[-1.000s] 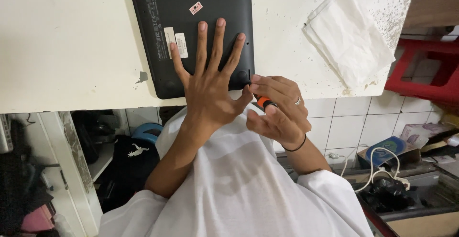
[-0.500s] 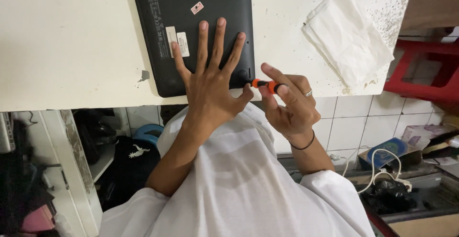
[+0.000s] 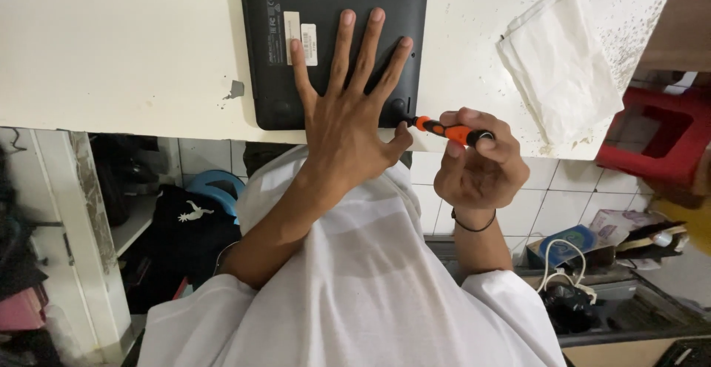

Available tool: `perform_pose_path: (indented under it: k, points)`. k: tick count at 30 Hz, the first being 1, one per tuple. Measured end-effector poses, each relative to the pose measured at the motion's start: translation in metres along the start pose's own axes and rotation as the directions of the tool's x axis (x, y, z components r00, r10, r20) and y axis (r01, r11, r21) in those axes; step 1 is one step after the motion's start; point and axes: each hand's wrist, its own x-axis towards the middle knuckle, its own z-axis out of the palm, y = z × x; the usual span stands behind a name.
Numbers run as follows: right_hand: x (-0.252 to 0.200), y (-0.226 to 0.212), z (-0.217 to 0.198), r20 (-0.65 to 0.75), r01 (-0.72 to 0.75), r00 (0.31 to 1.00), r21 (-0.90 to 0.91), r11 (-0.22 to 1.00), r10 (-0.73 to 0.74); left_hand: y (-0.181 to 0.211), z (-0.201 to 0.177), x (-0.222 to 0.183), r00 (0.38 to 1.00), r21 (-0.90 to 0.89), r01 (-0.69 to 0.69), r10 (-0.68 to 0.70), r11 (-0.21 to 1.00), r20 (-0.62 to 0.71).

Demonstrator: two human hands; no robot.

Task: Unscrewing the back cover of a laptop using a screwdriver and wiping the surface with a cloth.

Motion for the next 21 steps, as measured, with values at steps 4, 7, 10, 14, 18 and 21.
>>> perform_pose_path:
  k: [4,7,10,14,18,21]
  points:
    - [0.014,-0.014,0.020,-0.009,-0.159,0.987,0.139,0.977,0.162,-0.003,0.005,-0.002,0.999,-0.026,-0.002,0.001,1.000,-0.051]
    - [0.011,-0.010,0.032,-0.076,-0.146,0.980,0.367,0.919,0.186,-0.003,0.002,-0.001,1.000,0.003,-0.007,0.007,1.000,-0.027]
    - [0.012,-0.008,0.040,-0.097,-0.106,0.983,0.412,0.905,0.159,-0.002,0.005,-0.002,0.999,-0.014,0.010,-0.010,1.000,-0.046]
    - [0.016,-0.006,0.046,-0.113,0.037,0.994,0.344,0.938,0.002,-0.003,0.005,-0.002,0.997,-0.055,0.006,-0.011,0.998,-0.080]
    - [0.021,-0.013,0.044,-0.126,-0.129,0.977,0.286,0.950,0.171,-0.004,-0.001,-0.001,1.000,-0.039,-0.008,0.007,0.999,-0.029]
    - [0.008,-0.011,0.035,-0.148,-0.212,0.945,0.404,0.890,0.292,-0.005,0.001,0.000,0.999,-0.045,-0.013,0.011,0.999,-0.043]
